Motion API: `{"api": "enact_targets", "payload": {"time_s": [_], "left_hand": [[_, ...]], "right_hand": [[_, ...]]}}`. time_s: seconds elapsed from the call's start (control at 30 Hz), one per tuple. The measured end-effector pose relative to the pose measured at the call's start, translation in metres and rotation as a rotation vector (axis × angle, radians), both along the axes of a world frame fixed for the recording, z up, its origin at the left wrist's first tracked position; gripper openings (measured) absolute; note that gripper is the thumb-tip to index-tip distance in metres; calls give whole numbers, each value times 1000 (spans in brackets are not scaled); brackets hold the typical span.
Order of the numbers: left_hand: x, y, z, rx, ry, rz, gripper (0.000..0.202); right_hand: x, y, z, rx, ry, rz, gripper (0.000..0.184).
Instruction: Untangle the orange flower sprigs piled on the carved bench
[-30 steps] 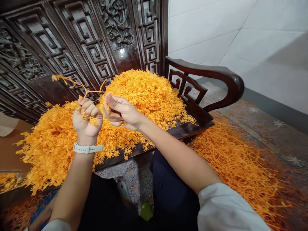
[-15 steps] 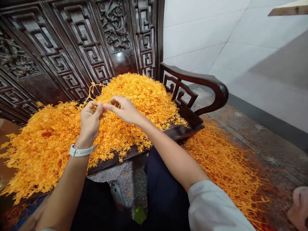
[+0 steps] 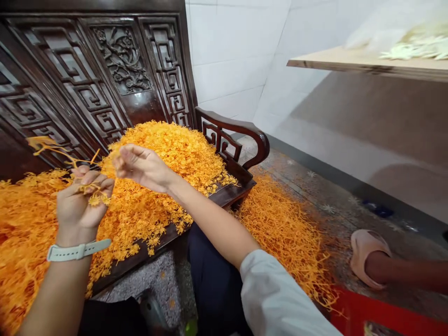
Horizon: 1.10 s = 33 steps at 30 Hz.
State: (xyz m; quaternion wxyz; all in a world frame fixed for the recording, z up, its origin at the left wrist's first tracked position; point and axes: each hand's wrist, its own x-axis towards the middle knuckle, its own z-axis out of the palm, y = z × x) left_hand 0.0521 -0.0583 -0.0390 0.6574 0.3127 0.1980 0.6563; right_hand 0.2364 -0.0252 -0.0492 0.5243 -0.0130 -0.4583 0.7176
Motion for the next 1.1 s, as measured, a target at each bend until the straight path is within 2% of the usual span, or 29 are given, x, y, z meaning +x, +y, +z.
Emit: {"api": "enact_targets", "payload": {"time_s": [0.07, 0.13, 0.3, 0.37, 0.4, 0.5, 0.67, 0.8, 0.93, 1.1], "left_hand": [[4, 2, -1, -61, 68, 64, 17], [7, 3, -2, -92, 132, 129, 24], [7, 2, -6, 11, 197, 168, 9], [5, 3, -7, 52, 217, 172, 5], [4, 3, -7, 63, 226, 176, 5], [2, 5, -10, 78, 241, 176, 7], [5, 5, -14, 71, 299, 144, 11], [12, 4, -16, 70, 393, 223, 18], [13, 5, -18, 57, 426, 293, 23], [4, 7, -19, 2, 418, 335, 21]], "right_hand": [[4, 13, -8, -189, -33, -117, 30], [6, 24, -17, -313, -110, -218, 29], [6, 30, -27, -398, -192, -531, 30], [7, 27, -25, -414, -199, -596, 38], [7, 26, -25, -412, -218, -605, 40], [6, 23, -23, -313, -332, -591, 25], [-7, 16, -23, 24, -487, -580, 47], [-17, 10, -27, 220, -556, -573, 48], [-20, 10, -30, 249, -571, -569, 44], [-15, 10, -22, 96, -377, -533, 54]]}}
